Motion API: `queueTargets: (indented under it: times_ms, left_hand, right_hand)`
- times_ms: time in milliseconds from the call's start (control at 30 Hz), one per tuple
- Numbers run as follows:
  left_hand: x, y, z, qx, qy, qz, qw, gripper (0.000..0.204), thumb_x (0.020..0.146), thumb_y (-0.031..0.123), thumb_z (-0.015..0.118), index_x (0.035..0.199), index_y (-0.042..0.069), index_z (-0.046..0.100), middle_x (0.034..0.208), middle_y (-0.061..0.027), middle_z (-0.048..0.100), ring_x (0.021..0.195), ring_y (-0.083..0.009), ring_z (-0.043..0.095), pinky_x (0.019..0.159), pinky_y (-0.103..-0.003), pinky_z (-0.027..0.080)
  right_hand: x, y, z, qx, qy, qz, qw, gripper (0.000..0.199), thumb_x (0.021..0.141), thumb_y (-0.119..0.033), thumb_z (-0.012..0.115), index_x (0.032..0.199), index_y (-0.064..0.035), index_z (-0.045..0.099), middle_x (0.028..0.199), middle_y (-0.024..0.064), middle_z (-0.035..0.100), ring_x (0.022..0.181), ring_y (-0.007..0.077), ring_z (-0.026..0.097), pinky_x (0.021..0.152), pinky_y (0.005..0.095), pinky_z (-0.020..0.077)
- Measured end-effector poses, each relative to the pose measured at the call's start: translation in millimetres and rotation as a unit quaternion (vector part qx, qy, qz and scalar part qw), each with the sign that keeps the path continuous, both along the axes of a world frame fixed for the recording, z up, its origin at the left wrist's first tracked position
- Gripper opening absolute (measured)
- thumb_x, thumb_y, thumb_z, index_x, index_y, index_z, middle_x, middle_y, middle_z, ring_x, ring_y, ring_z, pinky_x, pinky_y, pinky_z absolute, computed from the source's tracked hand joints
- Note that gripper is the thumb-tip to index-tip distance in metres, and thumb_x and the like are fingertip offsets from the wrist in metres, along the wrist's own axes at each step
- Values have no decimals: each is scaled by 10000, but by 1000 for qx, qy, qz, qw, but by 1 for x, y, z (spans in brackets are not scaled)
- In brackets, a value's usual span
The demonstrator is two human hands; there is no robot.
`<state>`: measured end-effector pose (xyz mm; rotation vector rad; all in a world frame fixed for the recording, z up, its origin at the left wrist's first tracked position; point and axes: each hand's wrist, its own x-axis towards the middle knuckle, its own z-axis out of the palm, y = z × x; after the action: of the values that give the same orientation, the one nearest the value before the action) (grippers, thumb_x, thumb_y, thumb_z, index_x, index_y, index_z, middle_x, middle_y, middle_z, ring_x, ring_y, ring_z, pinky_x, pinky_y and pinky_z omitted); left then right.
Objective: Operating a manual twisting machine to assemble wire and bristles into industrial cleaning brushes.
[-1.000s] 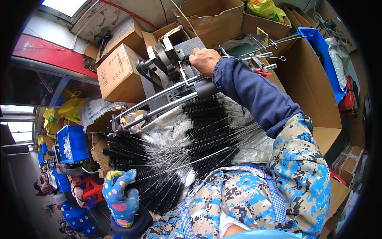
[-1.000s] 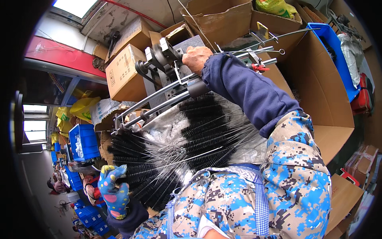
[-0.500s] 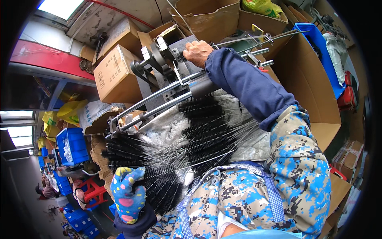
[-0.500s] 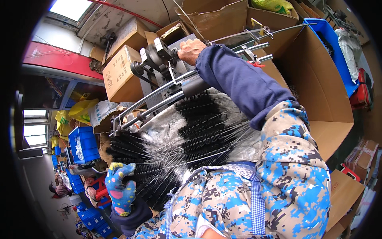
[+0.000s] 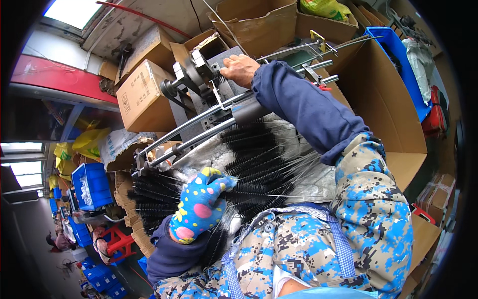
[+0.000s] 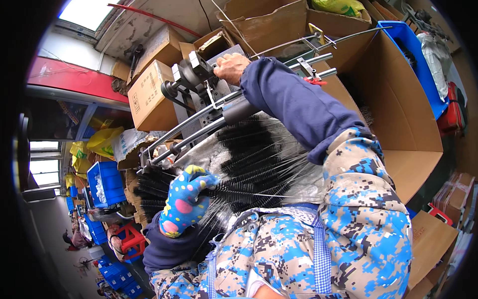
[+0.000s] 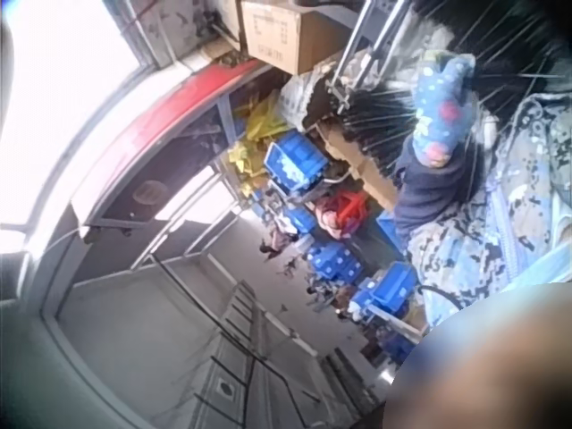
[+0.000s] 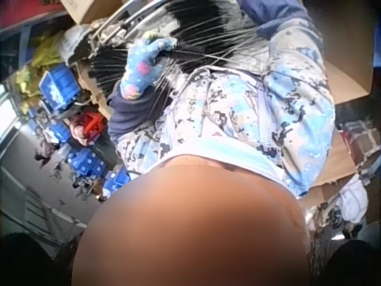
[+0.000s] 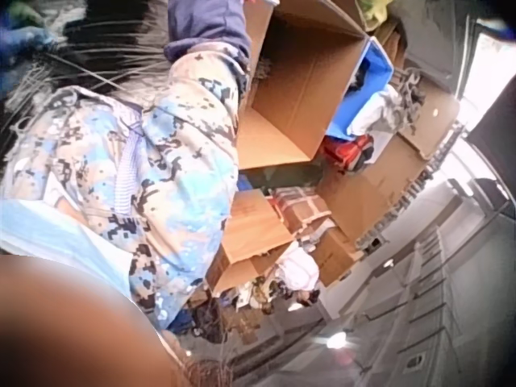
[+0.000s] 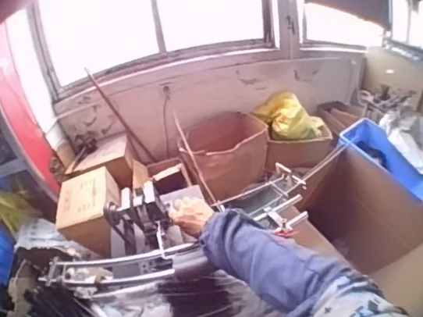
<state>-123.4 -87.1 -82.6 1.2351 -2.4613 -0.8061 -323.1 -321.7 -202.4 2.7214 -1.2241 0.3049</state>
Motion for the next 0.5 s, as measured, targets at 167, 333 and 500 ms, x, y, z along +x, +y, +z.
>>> queueTargets:
  times_ms: [167,333,500]
  left_hand:
    - [-2,6,-1,-9,-3,-17,1000,453,503,-110,544,913,65,617,841,-108,581,722,-271,604,614,-324,499]
    - [41,34,16,-45,32,49,997,503,484,-86,533,943,100,621,856,-104,587,724,-283,594,608,-338,494]
    - [63,58,37,-10,35,185,982,468,511,-137,520,926,49,628,858,-114,577,720,-229,601,621,-290,484]
  right_hand:
    - [-2,-6,-6,20,-51,-11,998,171,811,-116,480,936,-84,592,976,111,565,1019,272,510,848,420,396]
    - [-59,6,-15,4,-73,-199,977,389,783,-111,513,1165,-52,475,1232,164,429,1142,316,432,849,456,405]
    - [-74,43,8,117,-77,-231,963,577,771,-263,624,1277,-65,428,1270,156,373,1139,341,413,876,442,410]
